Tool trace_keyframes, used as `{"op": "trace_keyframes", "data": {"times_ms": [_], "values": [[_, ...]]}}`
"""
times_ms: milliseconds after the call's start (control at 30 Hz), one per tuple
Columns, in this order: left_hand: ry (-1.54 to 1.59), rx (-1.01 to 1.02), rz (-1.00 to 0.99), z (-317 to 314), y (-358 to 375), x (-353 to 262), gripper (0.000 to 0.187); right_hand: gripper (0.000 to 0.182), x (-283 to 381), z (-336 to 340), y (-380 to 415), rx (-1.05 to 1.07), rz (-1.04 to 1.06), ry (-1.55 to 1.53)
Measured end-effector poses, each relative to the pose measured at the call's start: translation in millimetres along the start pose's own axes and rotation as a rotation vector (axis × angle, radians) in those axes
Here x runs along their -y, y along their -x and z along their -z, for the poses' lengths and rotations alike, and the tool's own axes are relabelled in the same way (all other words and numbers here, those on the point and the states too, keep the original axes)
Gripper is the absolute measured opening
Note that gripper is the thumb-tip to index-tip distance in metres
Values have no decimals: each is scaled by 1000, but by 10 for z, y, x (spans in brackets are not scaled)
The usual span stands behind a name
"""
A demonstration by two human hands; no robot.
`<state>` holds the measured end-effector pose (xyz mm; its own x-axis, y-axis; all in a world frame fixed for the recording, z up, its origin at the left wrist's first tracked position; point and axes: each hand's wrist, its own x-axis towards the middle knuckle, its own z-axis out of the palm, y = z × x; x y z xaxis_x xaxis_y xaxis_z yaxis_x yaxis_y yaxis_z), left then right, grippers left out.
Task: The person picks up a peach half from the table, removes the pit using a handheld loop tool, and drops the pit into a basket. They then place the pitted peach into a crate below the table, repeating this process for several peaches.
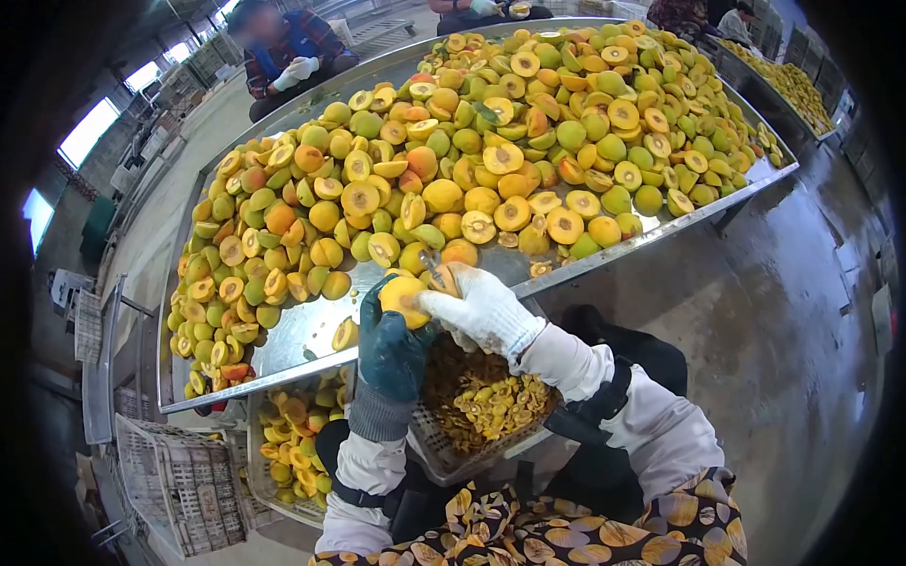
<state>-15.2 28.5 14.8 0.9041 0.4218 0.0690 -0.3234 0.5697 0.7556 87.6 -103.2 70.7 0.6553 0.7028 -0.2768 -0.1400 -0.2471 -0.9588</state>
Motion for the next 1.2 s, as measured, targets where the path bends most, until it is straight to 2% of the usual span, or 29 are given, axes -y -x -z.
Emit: {"op": "trace_keyframes", "data": {"times_ms": [100, 167, 233, 333, 400, 500, 567, 633, 700, 733, 833, 867, 933, 1000, 1133, 1200], "values": [[122, 8, 26, 145, -54, -1, 61, 34, -93, -44, -17, -75, 146, 146], [220, -31, 79, 216, -97, -64, 64, 34, -252, -93, -36, -147, 420, 444], [390, -95, 172, 268, -118, -139, 67, 38, -224, -159, 8, -180, 455, 556], [-742, -83, -393, 475, -159, 148, 64, 48, -90, -225, 71, -119, 360, 683], [-1027, -115, -628, 534, -202, 146, 62, 55, -90, -278, 60, -112, 356, 715], [-1151, -89, -560, 540, -272, 86, 50, 55, -150, -316, -58, -134, 321, 782], [-1174, -49, -563, 328, -257, -44, 45, 54, -134, -333, -79, -143, 343, 785], [-620, -163, -298, 255, -327, -17, 41, 53, -103, -329, -149, -158, 388, 802], [-602, -148, -247, 222, -316, -96, 43, 51, -152, -345, -180, -163, 416, 817], [-645, -166, -315, 171, -317, -90, 43, 48, -133, -355, -192, -164, 437, 819], [-1000, -123, -528, 89, -390, -178, 26, 48, -123, -377, -270, -175, 415, 815], [-1014, -147, -546, 102, -422, -161, 31, 48, -142, -379, -313, -176, 426, 807], [-754, -215, -416, 79, -482, -148, 33, 48, -212, -389, -405, -177, 441, 789], [-703, -237, -368, 103, -519, -146, 34, 48, -212, -397, -449, -165, 427, 790], [-940, -250, -420, 250, -532, -75, 32, 49, -243, -423, -553, -122, 413, 836], [-932, -269, -400, 295, -545, -46, 32, 51, -320, -435, -636, -100, 405, 816]]}}
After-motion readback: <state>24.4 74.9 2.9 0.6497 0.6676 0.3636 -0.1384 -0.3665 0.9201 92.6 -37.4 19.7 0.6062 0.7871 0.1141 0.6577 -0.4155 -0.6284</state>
